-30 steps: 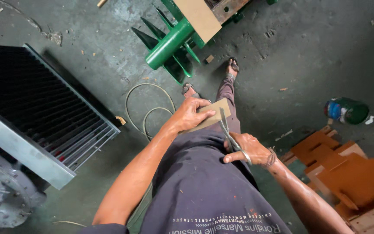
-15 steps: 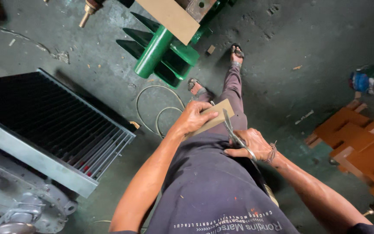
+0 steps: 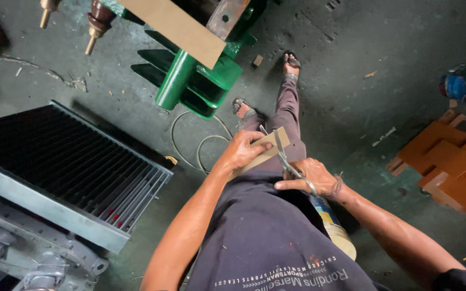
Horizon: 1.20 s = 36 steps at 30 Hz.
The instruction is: The person uses shears to cut a strip of cardboard into smaller pieces. They repeatedly trim the edges and cut off sections, holding the cardboard with one hand and operating the shears with the other.
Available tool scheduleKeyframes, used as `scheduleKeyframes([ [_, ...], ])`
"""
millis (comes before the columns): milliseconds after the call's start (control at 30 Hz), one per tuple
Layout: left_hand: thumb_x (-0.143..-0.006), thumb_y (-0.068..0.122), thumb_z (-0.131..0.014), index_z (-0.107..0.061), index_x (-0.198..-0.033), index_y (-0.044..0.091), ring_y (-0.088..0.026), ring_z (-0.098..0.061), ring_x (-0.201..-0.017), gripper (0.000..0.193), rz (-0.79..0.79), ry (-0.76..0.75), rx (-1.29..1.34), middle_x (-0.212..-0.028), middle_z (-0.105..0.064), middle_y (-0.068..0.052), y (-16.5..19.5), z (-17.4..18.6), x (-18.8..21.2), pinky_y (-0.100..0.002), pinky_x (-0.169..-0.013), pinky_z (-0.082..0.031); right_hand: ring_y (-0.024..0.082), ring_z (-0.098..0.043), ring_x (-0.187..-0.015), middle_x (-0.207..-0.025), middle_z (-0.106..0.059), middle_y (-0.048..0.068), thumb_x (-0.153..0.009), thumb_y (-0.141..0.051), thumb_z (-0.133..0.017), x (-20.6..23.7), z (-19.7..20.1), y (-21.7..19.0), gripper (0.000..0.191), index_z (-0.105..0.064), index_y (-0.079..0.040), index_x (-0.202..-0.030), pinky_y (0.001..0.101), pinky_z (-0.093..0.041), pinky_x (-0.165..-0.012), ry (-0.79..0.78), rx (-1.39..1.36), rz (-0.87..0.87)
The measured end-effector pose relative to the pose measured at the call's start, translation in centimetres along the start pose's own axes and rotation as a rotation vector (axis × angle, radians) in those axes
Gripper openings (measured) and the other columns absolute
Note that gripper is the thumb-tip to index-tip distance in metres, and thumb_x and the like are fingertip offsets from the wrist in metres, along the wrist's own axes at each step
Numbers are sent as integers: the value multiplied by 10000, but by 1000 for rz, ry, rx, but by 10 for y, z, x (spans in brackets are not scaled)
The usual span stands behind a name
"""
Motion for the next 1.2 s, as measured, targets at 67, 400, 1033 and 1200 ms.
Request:
scheduleKeyframes([
  [67,-843,280,-768,-793,-1025,89,-120,-702,-768,265,-10,19,-61,-831,-749,-67,-3,0,-4,-323,-736,-535,272,-691,-621,-627,-690,72,-654,-679,-775,-7,-2,1,584,-711,-101,-721,406,-519,-637,20,25,54],
  [400,-835,272,-752,-789,-1052,83,-145,-712,-792,290,-5,-82,-22,-862,-779,-86,-3,-4,-11,-330,-757,-545,263,-709,-646,-632,-700,94,-603,-709,-779,-6,10,5,599,-707,-132,-745,402,-530,-642,-96,3,-59],
  [1033,-863,395,-722,-788,-1050,79,-205,-705,-824,373,-135,-81,-177,-910,-764,-133,3,-2,8,-373,-763,-532,168,-674,-665,-725,-702,68,-634,-422,-914,4,-7,-10,491,-726,-44,-883,356,-521,-664,314,-138,97],
  [1200,-860,347,-763,-738,-1037,50,-197,-711,-837,347,-325,-85,3,-906,-753,-95,26,0,40,-349,-765,-550,98,-608,-724,-798,-636,5,-787,-169,-832,18,-13,-33,289,-624,-43,-944,286,-502,-650,383,-760,134],
])
Point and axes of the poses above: each hand's wrist, its own x-axis away from the middle knuckle, its own z-axis out of the back of the hand, y = z × x, the point moved 2 cm from there along -x, towards the middle knuckle
